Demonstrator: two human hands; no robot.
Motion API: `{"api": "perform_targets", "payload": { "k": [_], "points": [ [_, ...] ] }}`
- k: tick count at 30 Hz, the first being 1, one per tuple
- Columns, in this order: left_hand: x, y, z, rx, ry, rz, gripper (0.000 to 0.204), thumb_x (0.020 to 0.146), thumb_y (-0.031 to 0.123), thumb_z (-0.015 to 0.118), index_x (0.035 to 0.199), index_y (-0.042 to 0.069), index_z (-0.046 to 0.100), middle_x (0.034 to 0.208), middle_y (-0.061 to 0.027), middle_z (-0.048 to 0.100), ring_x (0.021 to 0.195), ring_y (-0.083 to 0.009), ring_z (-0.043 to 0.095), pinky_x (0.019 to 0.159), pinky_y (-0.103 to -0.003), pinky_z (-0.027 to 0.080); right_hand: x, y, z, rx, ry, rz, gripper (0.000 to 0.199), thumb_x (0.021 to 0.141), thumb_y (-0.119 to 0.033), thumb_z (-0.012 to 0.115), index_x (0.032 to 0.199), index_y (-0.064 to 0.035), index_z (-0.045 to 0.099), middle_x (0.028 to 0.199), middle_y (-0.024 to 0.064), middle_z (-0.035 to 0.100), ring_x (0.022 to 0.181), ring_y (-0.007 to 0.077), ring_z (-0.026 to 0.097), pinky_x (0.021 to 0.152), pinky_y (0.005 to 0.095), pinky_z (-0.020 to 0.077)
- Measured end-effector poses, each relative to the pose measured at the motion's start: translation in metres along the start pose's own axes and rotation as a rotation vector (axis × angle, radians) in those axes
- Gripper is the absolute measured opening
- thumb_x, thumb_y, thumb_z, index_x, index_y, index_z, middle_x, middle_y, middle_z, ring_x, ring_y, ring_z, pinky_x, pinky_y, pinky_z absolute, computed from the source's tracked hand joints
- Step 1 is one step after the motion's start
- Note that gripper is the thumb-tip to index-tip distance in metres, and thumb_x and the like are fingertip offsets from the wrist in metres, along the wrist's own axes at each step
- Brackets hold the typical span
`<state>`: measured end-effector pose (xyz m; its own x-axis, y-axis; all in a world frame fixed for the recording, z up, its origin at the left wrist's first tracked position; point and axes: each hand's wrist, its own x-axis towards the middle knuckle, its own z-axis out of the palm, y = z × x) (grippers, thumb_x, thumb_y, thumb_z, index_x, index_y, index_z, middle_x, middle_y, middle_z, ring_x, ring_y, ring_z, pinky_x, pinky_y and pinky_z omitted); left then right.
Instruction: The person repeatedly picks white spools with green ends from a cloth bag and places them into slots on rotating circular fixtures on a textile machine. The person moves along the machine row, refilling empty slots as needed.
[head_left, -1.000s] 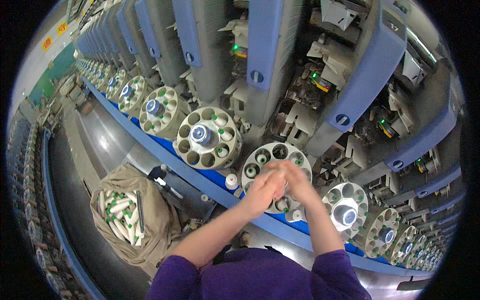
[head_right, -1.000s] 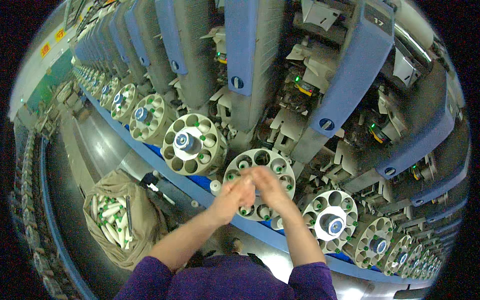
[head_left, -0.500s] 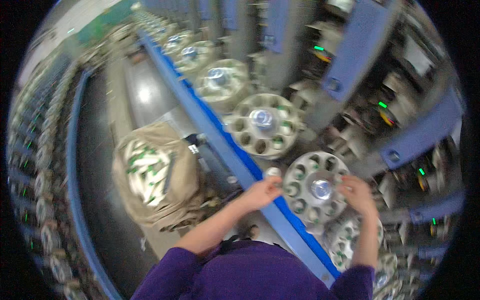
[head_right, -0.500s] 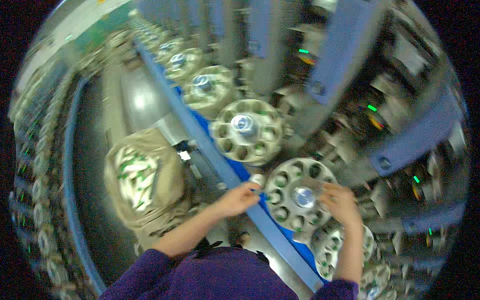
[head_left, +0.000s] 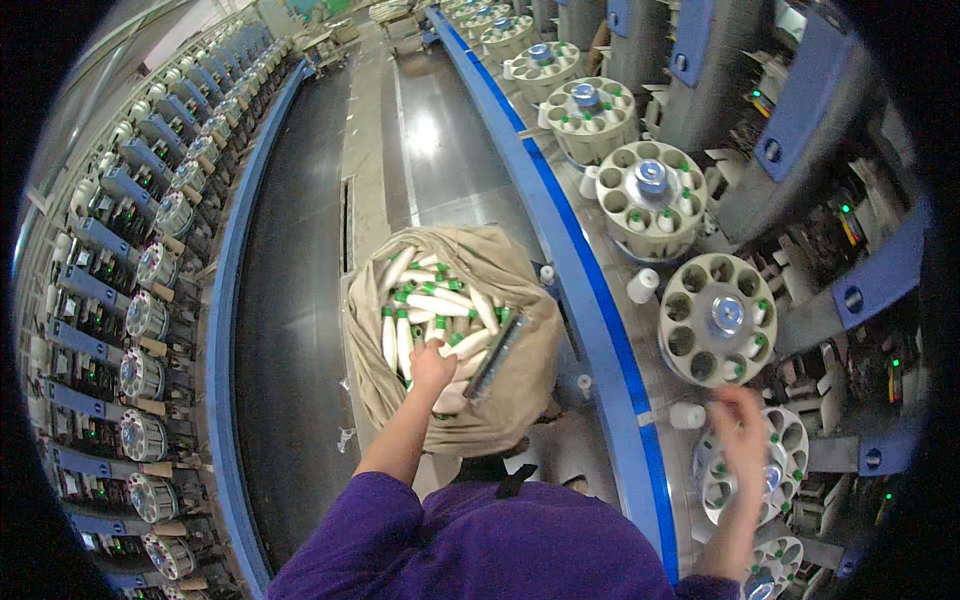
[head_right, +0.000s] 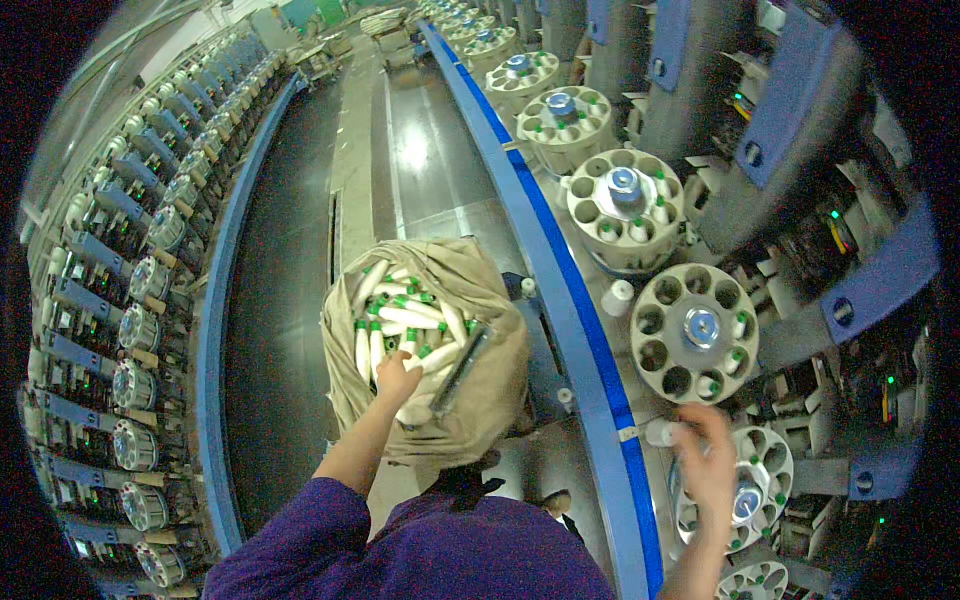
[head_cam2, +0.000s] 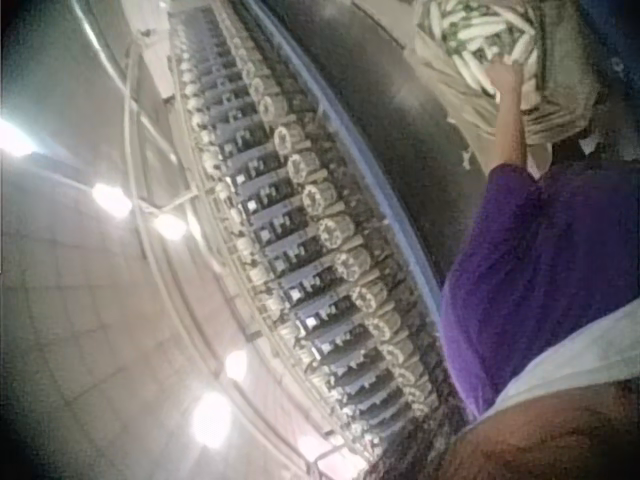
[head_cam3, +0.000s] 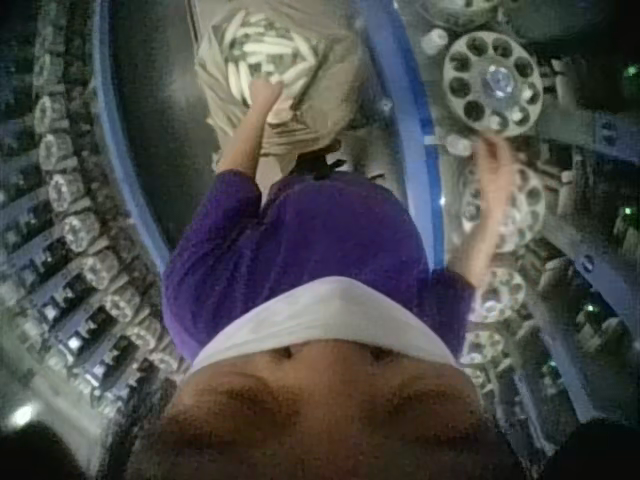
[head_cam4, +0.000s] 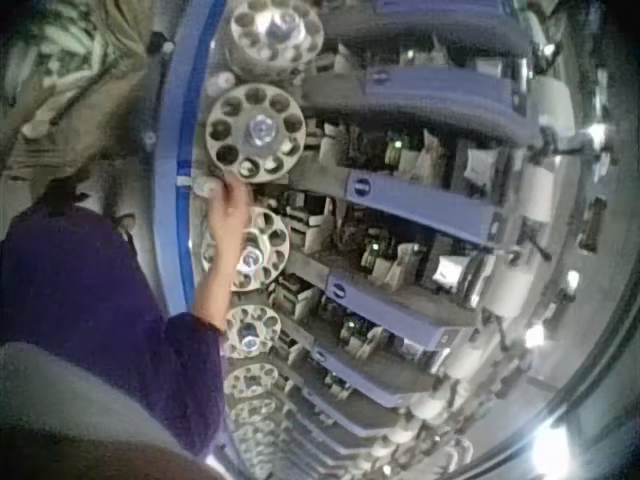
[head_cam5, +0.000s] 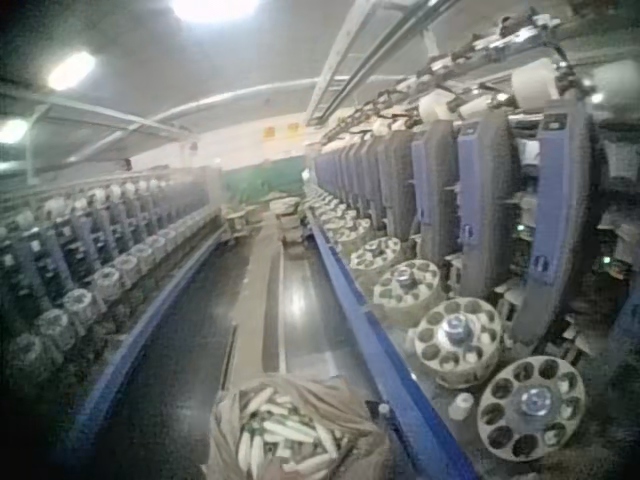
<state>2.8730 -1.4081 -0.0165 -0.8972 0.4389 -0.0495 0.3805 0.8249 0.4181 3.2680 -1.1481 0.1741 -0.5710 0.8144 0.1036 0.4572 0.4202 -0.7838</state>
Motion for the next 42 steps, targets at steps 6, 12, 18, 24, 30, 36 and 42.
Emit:
{"api": "perform_targets", "payload": {
  "k": [6, 12, 18, 24, 30, 36, 42],
  "points": [
    [0.021, -0.05, 0.014, -0.077, -0.381, 0.057, 0.036, 0.076, 0.03, 0.064, 0.103, 0.006, 0.061, 0.088, -0.0196, 0.064, 0.083, -0.0361, 0.062, 0.075, -0.042, 0.048, 0.069, -0.027, 0.279, 0.065, -0.559, -0.351, 0.019, 0.081, -0.02, 0.062, 0.092, -0.0047, 0.063, 0.092, 0.012, 0.064, 0.084, 0.0292, 0.061, 0.078, 0.0373, 0.0467],
    [0.073, -0.113, -0.076, -0.821, -0.316, -0.226, 0.025, 0.083, 0.018, 0.064, 0.104, 0.005, 0.061, 0.086, -0.001, 0.061, 0.076, -0.0111, 0.055, 0.071, -0.025, 0.046, 0.102, -0.063, 0.35, -0.781, -0.841, -0.543, 0.03, 0.08, -0.038, 0.056, 0.086, -0.0112, 0.068, 0.081, 0.0094, 0.065, 0.074, 0.0267, 0.061, 0.091, 0.0479, 0.0311],
    [0.151, -0.097, -0.086, -0.778, -0.255, -0.123, 0.019, 0.087, 0.025, 0.053, 0.09, 0.007, 0.055, 0.072, -0.0117, 0.059, 0.066, -0.0231, 0.06, 0.063, -0.037, 0.05, 0.101, -0.002, 0.297, -1.101, -1.221, -0.236, 0.026, 0.076, -0.033, 0.055, 0.076, -0.009, 0.066, 0.073, 0.0102, 0.064, 0.071, 0.0291, 0.062, 0.08, 0.0505, 0.0374],
    [0.148, -0.029, 0.019, 0.264, -0.277, 0.666, 0.015, 0.076, 0.018, 0.057, 0.087, 0.01, 0.064, 0.083, -0.0115, 0.06, 0.08, -0.0266, 0.06, 0.065, -0.041, 0.049, 0.04, -0.012, 0.322, -0.488, -0.641, 0.112, 0.025, 0.074, -0.029, 0.059, 0.086, -0.007, 0.056, 0.076, 0.0119, 0.064, 0.074, 0.0315, 0.062, 0.067, 0.0414, 0.0484],
    [0.137, -0.009, 0.051, 0.772, -0.468, 0.922, 0.02, 0.078, 0.017, 0.056, 0.094, 0.015, 0.068, 0.096, -0.0042, 0.056, 0.098, -0.0228, 0.047, 0.066, -0.045, 0.047, 0.005, -0.032, 0.33, -0.378, -0.68, 0.336, 0.037, 0.077, -0.042, 0.06, 0.091, -0.0072, 0.059, 0.077, 0.0131, 0.065, 0.074, 0.0327, 0.063, 0.068, 0.0429, 0.0487],
    [0.129, -0.004, 0.036, 0.932, -0.374, 0.949, 0.02, 0.078, 0.017, 0.056, 0.092, 0.011, 0.067, 0.096, -0.0062, 0.055, 0.094, -0.0223, 0.05, 0.066, -0.038, 0.047, -0.024, -0.036, 0.335, -0.348, -0.848, 0.401, 0.045, 0.083, -0.05, 0.051, 0.101, -0.01, 0.061, 0.085, 0.0134, 0.066, 0.08, 0.0336, 0.063, 0.069, 0.0416, 0.0489],
    [0.129, -0.012, 0.024, 0.592, -0.544, 1.259, 0.015, 0.077, 0.015, 0.054, 0.084, 0.006, 0.064, 0.107, -0.0105, 0.053, 0.089, -0.0232, 0.056, 0.069, -0.038, 0.05, -0.02, -0.034, 0.338, -0.197, -0.707, 0.555, 0.058, 0.082, -0.059, 0.047, 0.097, -0.0056, 0.065, 0.085, 0.0169, 0.066, 0.08, 0.0337, 0.063, 0.07, 0.042, 0.0496]
  ]
}}
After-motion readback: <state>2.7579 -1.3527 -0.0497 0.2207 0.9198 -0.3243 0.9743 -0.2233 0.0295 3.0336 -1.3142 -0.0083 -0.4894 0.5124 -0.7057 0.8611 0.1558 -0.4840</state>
